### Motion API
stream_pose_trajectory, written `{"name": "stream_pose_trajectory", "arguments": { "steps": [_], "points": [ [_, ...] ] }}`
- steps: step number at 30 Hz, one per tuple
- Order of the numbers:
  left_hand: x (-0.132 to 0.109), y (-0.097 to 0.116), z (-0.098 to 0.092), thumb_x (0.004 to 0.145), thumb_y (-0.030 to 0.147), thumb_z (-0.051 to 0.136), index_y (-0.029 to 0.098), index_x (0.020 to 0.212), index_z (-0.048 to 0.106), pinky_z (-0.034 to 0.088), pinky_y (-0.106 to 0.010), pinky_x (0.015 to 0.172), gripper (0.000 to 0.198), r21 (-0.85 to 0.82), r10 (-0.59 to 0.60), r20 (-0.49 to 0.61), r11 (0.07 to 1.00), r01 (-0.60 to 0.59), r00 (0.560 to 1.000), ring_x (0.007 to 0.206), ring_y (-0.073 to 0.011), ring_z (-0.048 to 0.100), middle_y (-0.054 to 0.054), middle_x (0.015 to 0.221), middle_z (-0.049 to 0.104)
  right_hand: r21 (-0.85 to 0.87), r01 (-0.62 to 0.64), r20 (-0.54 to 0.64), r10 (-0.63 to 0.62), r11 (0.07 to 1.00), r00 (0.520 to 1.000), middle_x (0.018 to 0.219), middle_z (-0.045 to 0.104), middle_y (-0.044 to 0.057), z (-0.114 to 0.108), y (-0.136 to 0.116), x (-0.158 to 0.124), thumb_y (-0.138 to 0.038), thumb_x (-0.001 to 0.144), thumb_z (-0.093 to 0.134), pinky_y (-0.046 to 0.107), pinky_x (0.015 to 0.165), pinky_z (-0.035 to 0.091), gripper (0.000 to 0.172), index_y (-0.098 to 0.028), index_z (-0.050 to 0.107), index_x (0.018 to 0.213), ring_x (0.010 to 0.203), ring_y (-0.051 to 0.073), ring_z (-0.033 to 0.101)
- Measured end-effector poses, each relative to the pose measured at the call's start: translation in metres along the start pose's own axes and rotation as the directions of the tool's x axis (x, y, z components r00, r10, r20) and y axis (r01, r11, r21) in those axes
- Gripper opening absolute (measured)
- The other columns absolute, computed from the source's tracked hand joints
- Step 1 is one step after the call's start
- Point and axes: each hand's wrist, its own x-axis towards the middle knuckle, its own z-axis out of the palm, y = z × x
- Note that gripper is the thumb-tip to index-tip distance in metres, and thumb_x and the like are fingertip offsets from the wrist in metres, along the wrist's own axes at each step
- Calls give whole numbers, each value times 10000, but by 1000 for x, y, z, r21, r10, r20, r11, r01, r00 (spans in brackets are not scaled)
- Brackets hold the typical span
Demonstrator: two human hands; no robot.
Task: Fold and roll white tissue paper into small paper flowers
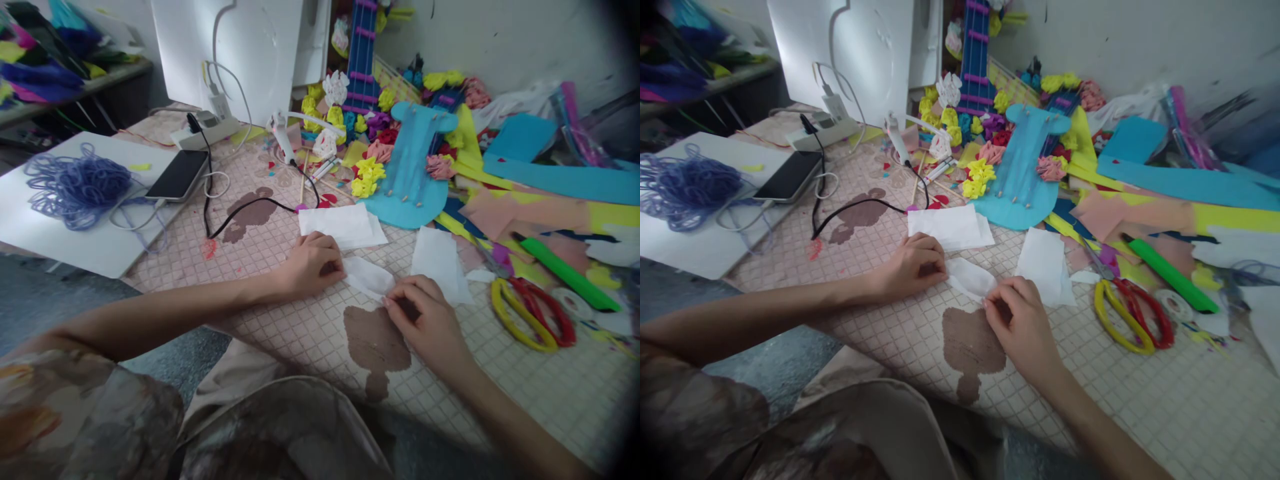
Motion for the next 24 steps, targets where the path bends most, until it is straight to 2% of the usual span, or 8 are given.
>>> {"name": "stream_pose_trajectory", "arguments": {
  "steps": [24],
  "points": [
    [1, 3, 5, 787, 241, 613, 165, 723, 600, 338, -358, 842, 100, 90, -27, -16, 996, 28, 1000, 932, -202, 494, -23, 873, 606, -24, -54, -38, 54, 998, 998, 863, 534, 40, 5, 0, 1, -240, 841, 547, 346, 723, 441, 104, -201, 535, 745, 833, 205, 533]
  ]
}}
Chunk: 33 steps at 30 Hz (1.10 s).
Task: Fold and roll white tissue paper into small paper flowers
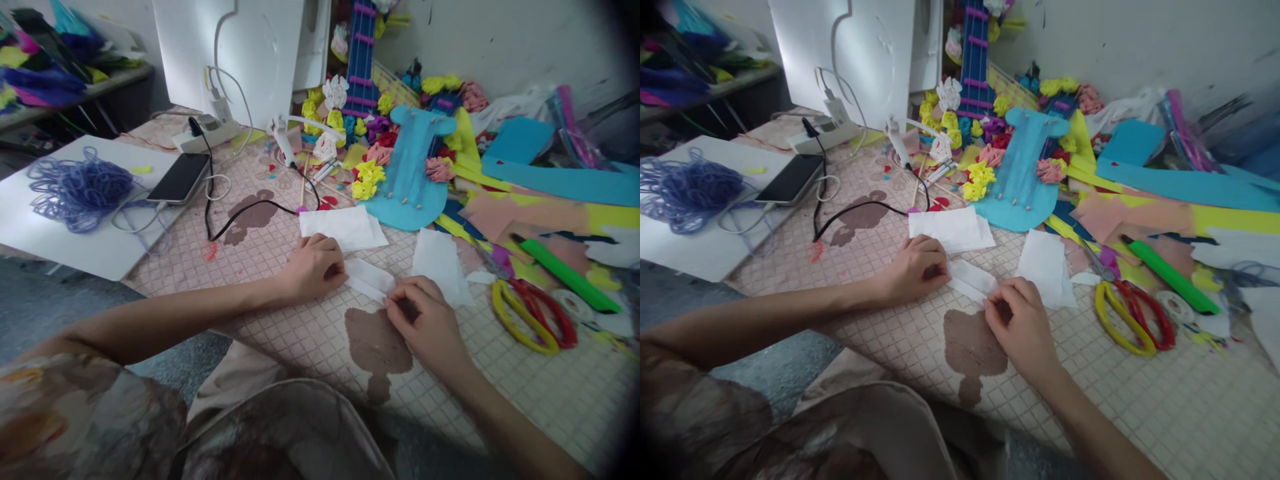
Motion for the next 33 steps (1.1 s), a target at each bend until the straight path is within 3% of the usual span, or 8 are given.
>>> {"name": "stream_pose_trajectory", "arguments": {
  "steps": [23, 27, 33],
  "points": [
    [-2, 2, 3, 780, 240, 595, 171, 740, 586, 341, -354, 815, 81, 74, 6, -21, 997, -4, 1000, 931, -204, 493, -26, 879, 600, -37, 28, -22, -29, 999, 999, 846, 526, 38, 3, -2, 2, -182, 810, 557, 354, 733, 439, 74, -204, 509, 758, 833, 211, 518],
    [-4, 4, 3, 781, 202, 592, 174, 815, 591, 339, -350, 832, 44, 18, -3, -42, 1000, 4, 999, 939, -195, 485, -24, 906, 597, 35, 35, -1, -35, 999, 999, 892, 527, 39, 0, -3, 1, -145, 823, 531, 340, 754, 443, 64, -207, 523, 832, 879, 206, 523],
    [-1, 6, 0, 770, 94, 541, 222, 825, 679, 313, -378, 897, 196, -90, 31, 25, 996, -29, 999, 1022, -203, 467, -31, 999, 586, 64, 13, 63, -17, 998, 998, 938, 528, 46, -2, -3, 2, -166, 836, 523, 343, 786, 446, 73, -210, 576, 862, 908, 205, 531]
  ]
}}
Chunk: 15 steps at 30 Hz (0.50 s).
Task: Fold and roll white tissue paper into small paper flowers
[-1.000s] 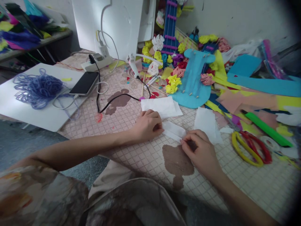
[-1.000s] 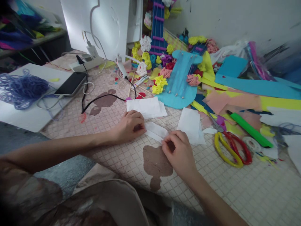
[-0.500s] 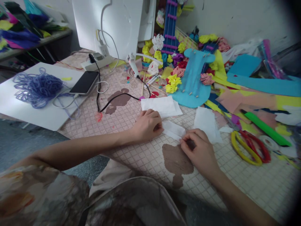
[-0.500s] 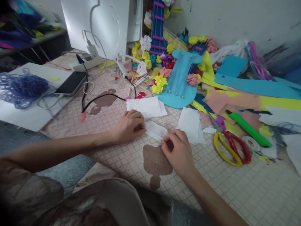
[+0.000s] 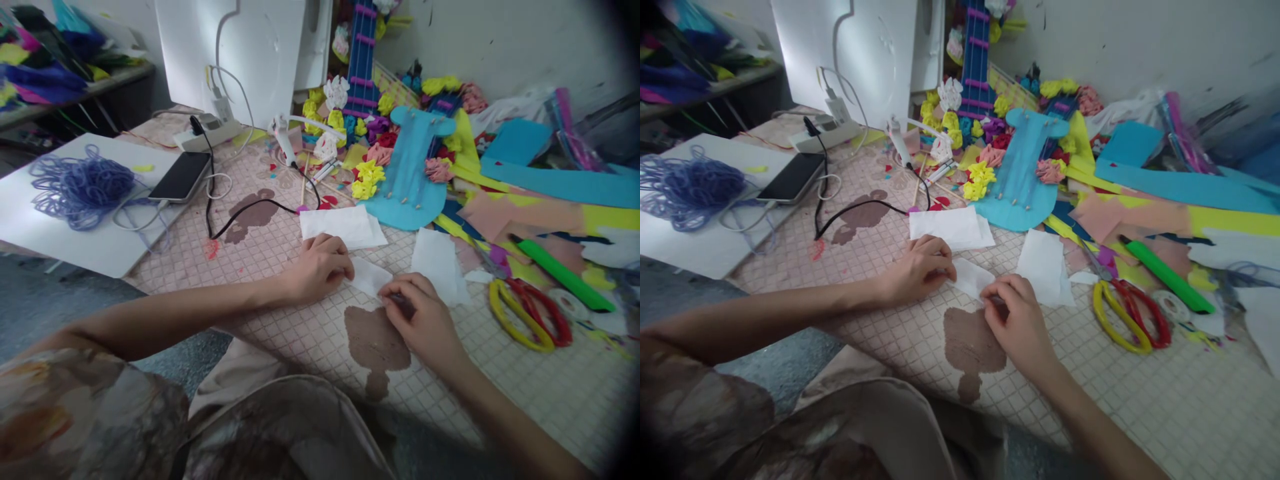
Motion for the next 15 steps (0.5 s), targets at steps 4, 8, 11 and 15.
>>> {"name": "stream_pose_trajectory", "arguments": {
  "steps": [4, 8, 11, 15],
  "points": [
    [5, 6, -3, 751, 156, 576, 203, 782, 683, 316, -386, 885, 120, 43, -14, 23, 999, 13, 1000, 1003, -212, 473, -38, 963, 596, -18, -44, -24, 43, 999, 999, 860, 537, 39, 4, -3, 6, -221, 836, 549, 334, 721, 450, 48, -204, 557, 791, 828, 202, 540],
    [10, 15, -2, 780, 429, 630, 184, 719, 666, 309, -417, 881, 255, 146, 21, -4, 989, -20, 1000, 1019, -244, 465, -59, 942, 594, -136, -36, -59, 28, 990, 998, 776, 531, 32, 11, -5, 11, -267, 835, 572, 349, 688, 431, 137, -215, 513, 724, 772, 216, 529],
    [13, 16, 0, 761, 387, 672, 176, 685, 651, 303, -418, 876, 226, 202, 38, 2, 979, -37, 999, 1035, -252, 458, -64, 940, 595, -209, -17, -80, 0, 978, 997, 770, 529, 35, 14, -5, 11, -293, 826, 595, 355, 679, 426, 162, -224, 496, 717, 764, 224, 519],
    [11, 13, 1, 767, 330, 676, 178, 712, 642, 297, -415, 879, 165, 189, 36, 14, 981, -38, 999, 1048, -249, 451, -58, 976, 594, -200, 5, -69, -20, 980, 997, 783, 525, 38, 13, -3, 9, -261, 828, 577, 362, 691, 430, 134, -225, 488, 735, 769, 225, 512]
  ]
}}
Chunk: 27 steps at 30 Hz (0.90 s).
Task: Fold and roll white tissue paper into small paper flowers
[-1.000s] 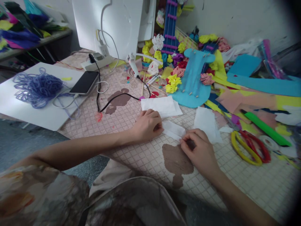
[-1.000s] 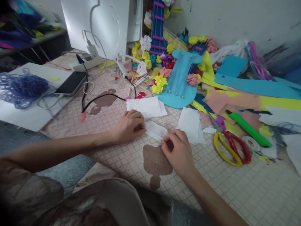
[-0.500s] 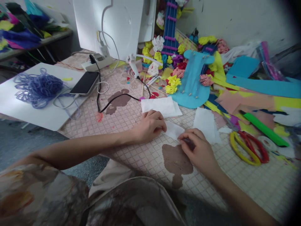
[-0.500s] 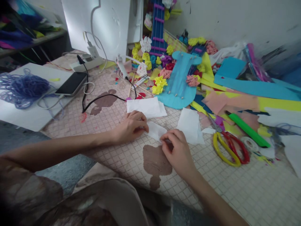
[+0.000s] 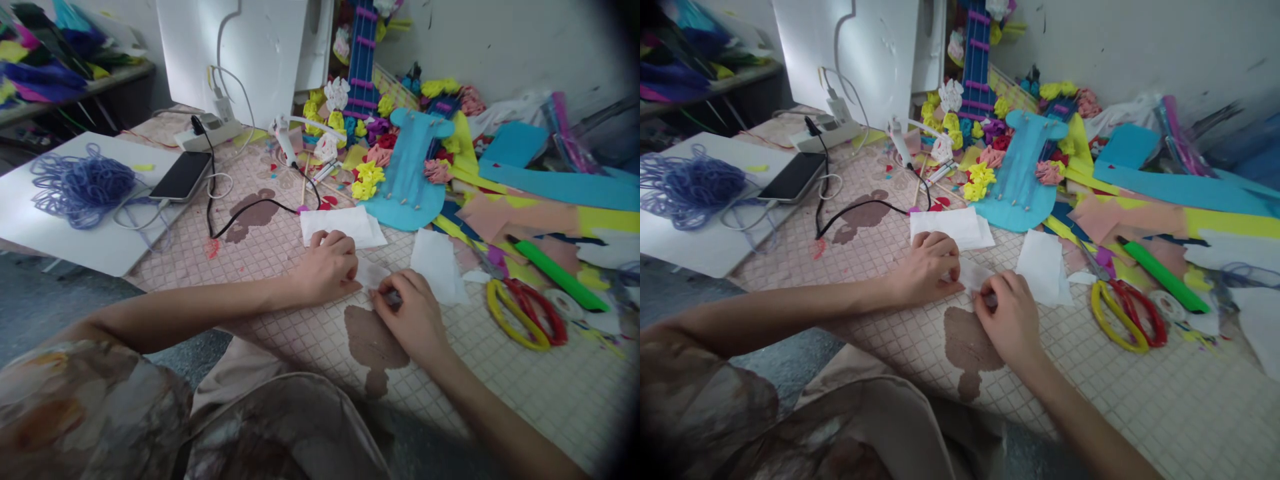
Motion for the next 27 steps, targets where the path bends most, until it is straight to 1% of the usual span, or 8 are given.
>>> {"name": "stream_pose_trajectory", "arguments": {
  "steps": [5, 9, 11, 14, 16, 19, 23, 27],
  "points": [
    [-9, -8, -3, 802, 205, 617, 198, 790, 643, 303, -387, 880, 29, -90, -10, -14, 996, 9, 1000, 1042, -221, 451, -38, 1003, 592, 113, -8, 28, 5, 994, 1000, 855, 536, 43, -8, 2, -5, -167, 833, 526, 360, 737, 448, 59, -219, 504, 816, 844, 219, 521],
    [-14, -15, -2, 828, 186, 594, 225, 807, 665, 292, -388, 894, 84, -122, 12, -53, 992, -19, 999, 1043, -206, 464, -22, 983, 610, 140, 20, 27, -24, 990, 999, 921, 534, 49, -12, 4, -9, -132, 835, 495, 367, 785, 457, 96, -220, 524, 861, 905, 216, 530],
    [-14, -17, -1, 820, 182, 603, 227, 815, 663, 292, -391, 898, 76, -127, 15, -65, 992, -23, 998, 1045, -205, 471, -19, 1000, 611, 125, 14, -13, -12, 992, 1000, 969, 519, 63, -12, 6, -9, -148, 824, 515, 382, 802, 466, 114, -221, 531, 910, 951, 228, 531],
    [-13, -20, 0, 771, 155, 628, 205, 848, 630, 303, -400, 918, 92, -153, -4, -78, 988, -8, 997, 1109, -226, 460, -37, 1138, 591, 115, -19, -68, 27, 993, 997, 1100, 491, 103, -11, 9, -9, -190, 797, 561, 413, 801, 482, 174, -220, 525, 964, 1059, 269, 513],
    [-10, -22, 0, 741, 121, 623, 196, 874, 599, 302, -406, 949, 154, -190, 7, -65, 982, -19, 998, 1176, -238, 437, -41, 1210, 578, 123, -17, -52, 23, 992, 998, 1145, 507, 105, -10, 11, -8, -199, 796, 569, 427, 807, 483, 156, -223, 526, 943, 1086, 279, 507],
    [-7, -24, -1, 727, 95, 600, 203, 905, 571, 295, -405, 978, 210, -241, 38, -19, 970, -41, 999, 1228, -236, 419, -23, 1162, 618, 121, 24, -34, -20, 992, 999, 1084, 573, 81, -11, 13, -7, -187, 814, 563, 441, 839, 469, 120, -228, 535, 922, 1037, 265, 527],
    [-7, -25, 0, 745, 110, 585, 218, 947, 583, 298, -394, 971, 229, -241, 34, 6, 970, -31, 999, 1188, -228, 462, -15, 1052, 652, 84, 115, -40, -112, 990, 993, 1001, 611, 71, -12, 11, -8, -166, 850, 530, 440, 832, 465, 109, -226, 554, 938, 971, 254, 548],
    [-9, -28, 0, 790, 138, 569, 219, 959, 606, 285, -376, 976, 190, -201, 81, 12, 976, -77, 997, 1153, -205, 498, -19, 1051, 660, -18, 246, -7, -246, 969, 969, 1028, 650, 73, -15, 11, -12, -153, 878, 530, 425, 853, 464, 119, -206, 569, 977, 975, 246, 564]
  ]
}}
